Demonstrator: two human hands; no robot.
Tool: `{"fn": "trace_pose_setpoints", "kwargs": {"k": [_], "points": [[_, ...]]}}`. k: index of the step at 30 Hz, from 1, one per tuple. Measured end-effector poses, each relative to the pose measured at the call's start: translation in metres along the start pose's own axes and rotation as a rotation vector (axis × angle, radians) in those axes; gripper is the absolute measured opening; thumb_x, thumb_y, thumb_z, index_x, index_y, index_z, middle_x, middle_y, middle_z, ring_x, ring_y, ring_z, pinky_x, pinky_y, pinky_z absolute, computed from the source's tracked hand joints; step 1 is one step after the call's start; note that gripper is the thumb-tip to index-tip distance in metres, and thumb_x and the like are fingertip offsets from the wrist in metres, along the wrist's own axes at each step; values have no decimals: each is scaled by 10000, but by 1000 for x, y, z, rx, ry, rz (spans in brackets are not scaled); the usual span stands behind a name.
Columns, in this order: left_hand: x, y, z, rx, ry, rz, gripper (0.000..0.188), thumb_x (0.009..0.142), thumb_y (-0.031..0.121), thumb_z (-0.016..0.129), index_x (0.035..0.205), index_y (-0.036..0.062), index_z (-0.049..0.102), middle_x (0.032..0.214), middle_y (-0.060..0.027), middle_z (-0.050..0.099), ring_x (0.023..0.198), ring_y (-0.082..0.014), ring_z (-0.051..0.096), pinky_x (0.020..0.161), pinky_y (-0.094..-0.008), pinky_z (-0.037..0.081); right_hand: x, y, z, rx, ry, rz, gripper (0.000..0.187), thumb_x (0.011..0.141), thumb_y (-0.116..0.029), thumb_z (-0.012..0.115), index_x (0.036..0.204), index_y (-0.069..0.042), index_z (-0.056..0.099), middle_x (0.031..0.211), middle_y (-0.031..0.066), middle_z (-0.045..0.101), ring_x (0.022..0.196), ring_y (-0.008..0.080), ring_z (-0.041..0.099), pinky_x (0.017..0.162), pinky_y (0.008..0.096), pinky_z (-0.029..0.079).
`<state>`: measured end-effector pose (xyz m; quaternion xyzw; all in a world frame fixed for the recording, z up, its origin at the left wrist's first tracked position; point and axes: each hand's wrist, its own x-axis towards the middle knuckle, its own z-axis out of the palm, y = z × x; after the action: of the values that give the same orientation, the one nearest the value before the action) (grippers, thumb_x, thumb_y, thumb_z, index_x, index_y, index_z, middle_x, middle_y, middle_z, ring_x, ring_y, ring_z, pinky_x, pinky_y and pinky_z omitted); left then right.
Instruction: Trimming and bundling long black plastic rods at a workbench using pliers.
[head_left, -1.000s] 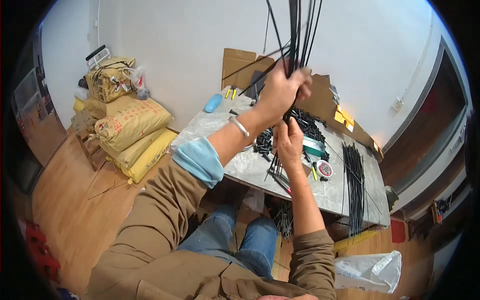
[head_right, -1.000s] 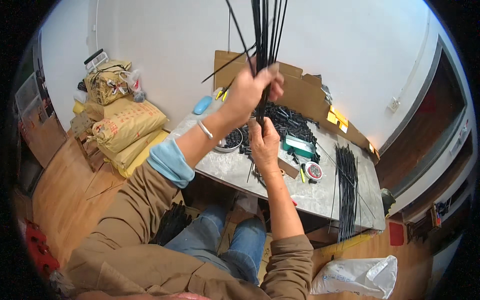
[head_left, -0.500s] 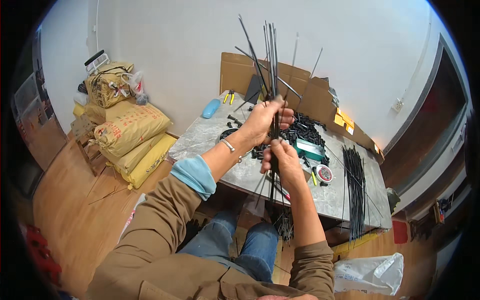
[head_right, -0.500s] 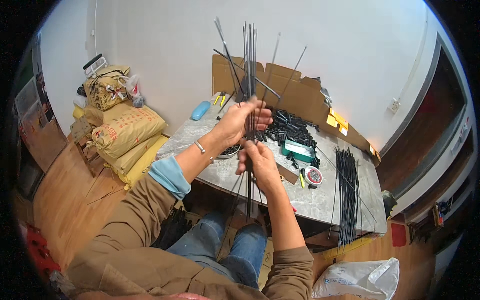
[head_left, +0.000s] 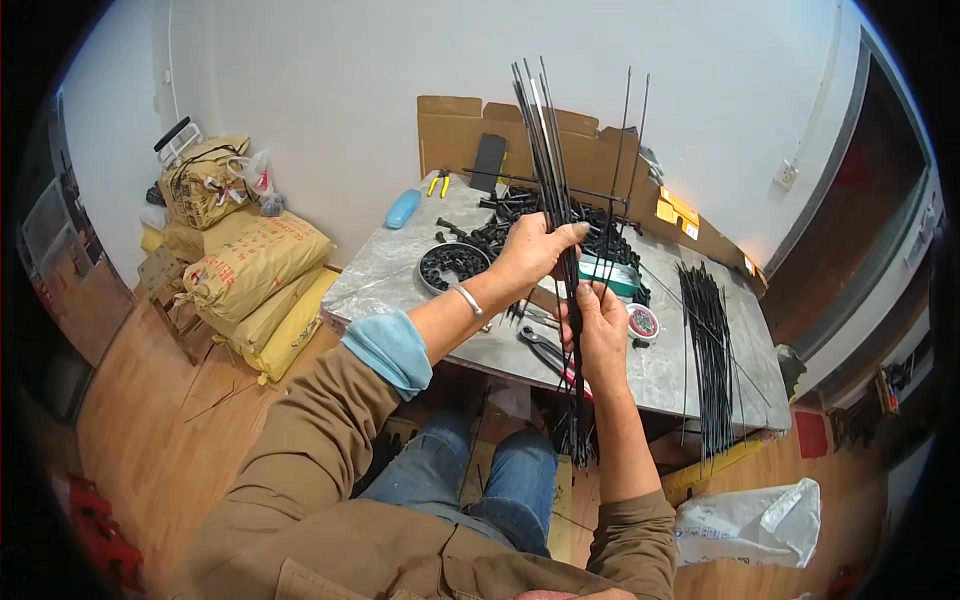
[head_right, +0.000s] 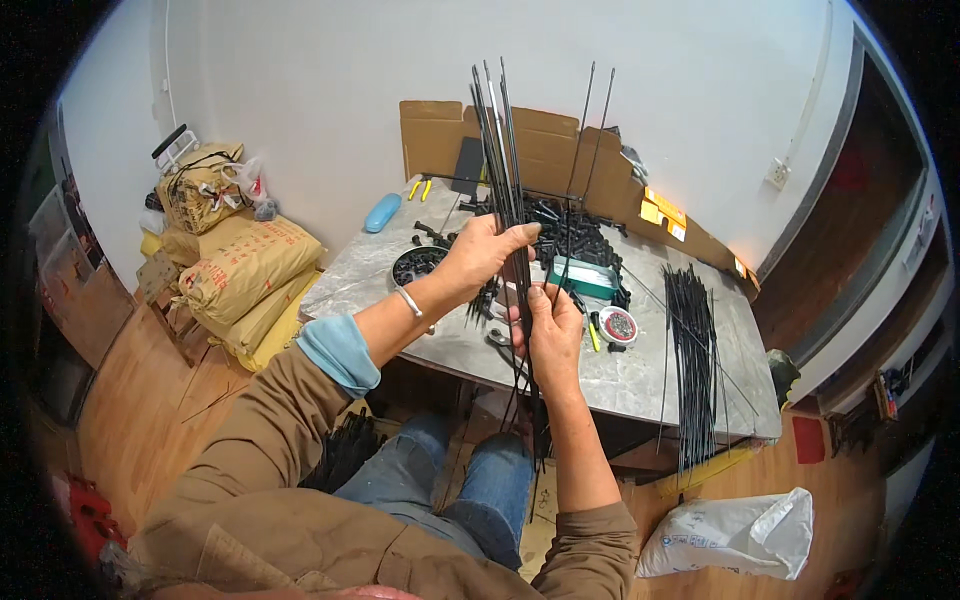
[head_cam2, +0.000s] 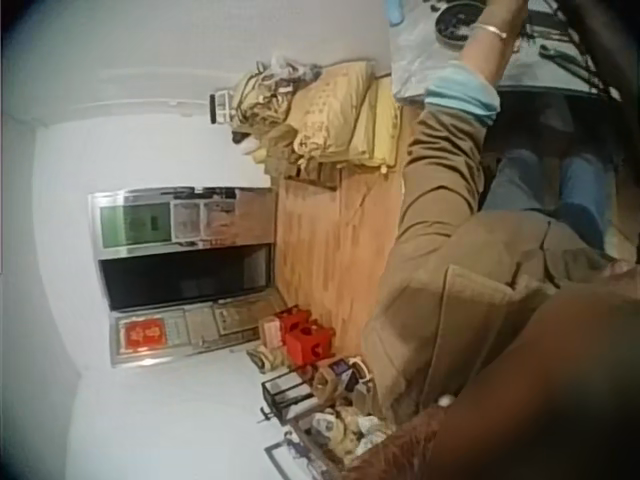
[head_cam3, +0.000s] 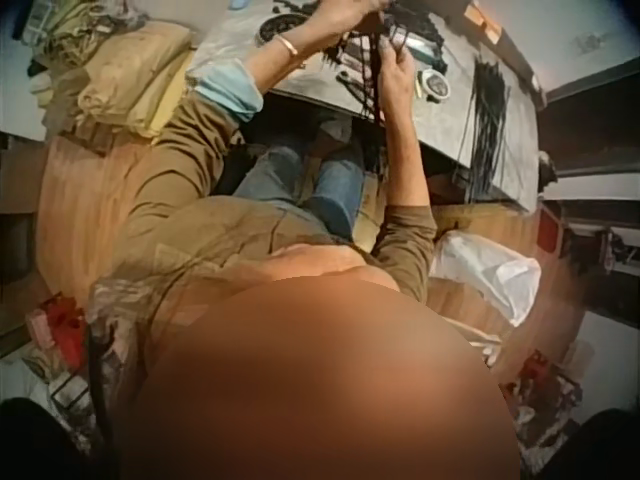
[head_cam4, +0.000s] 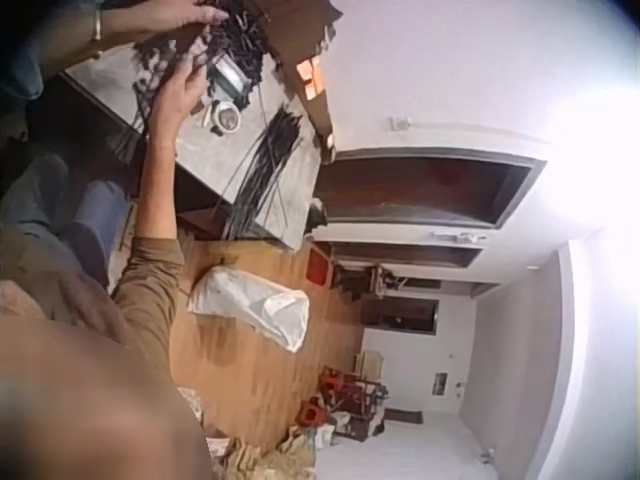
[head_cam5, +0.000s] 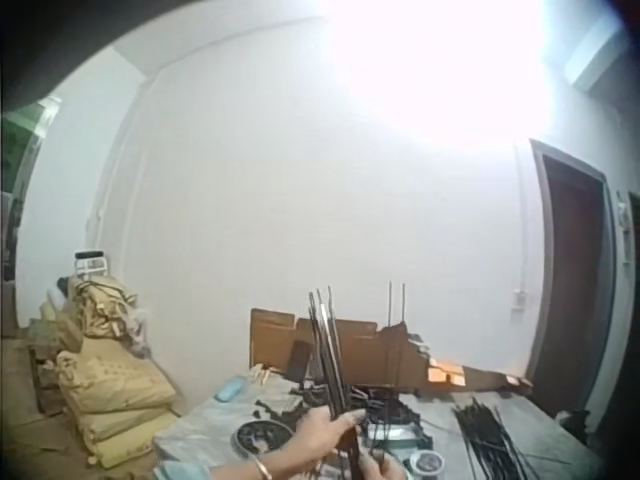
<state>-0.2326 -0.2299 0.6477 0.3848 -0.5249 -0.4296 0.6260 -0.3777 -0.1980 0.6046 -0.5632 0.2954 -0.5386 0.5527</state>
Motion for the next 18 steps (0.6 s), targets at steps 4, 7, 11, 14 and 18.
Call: {"fn": "trace_pose_setpoints", "kwargs": {"k": [4,7,11,14,18], "points": [[-9,12,15,331,-35,7,336,841,307,701,707,16,598,571,-34,576,461,-101,553,417,-259,446,-8,-2,-19,-21,68,51,187,982,-226,504,940,-44,519,678,35,580,435,73,472,355,190,349],[-10,3,17,259,-138,-113,270,856,302,695,823,48,613,649,-12,588,532,-88,571,470,-223,470,-10,-2,-27,12,88,43,177,984,-227,502,928,-60,512,664,22,561,432,68,454,352,190,337],[-12,-10,26,83,-165,-156,244,871,256,681,873,32,583,706,-41,606,595,-110,606,498,-238,521,-12,-4,-32,3,98,19,167,983,-227,504,916,-74,507,647,10,546,432,63,444,348,189,323],[-15,-11,34,62,-156,-192,222,881,228,664,848,32,566,702,-45,606,596,-116,606,502,-245,531,-14,-7,-35,-49,98,11,162,981,-216,500,917,-68,503,656,17,561,434,63,455,348,191,334],[-21,-14,51,-25,-71,-129,189,879,142,629,770,32,521,676,-54,579,522,-121,563,415,-249,452,-13,-8,-40,-10,131,-19,150,984,-194,478,924,-57,495,685,32,589,449,67,499,360,192,384]]}}
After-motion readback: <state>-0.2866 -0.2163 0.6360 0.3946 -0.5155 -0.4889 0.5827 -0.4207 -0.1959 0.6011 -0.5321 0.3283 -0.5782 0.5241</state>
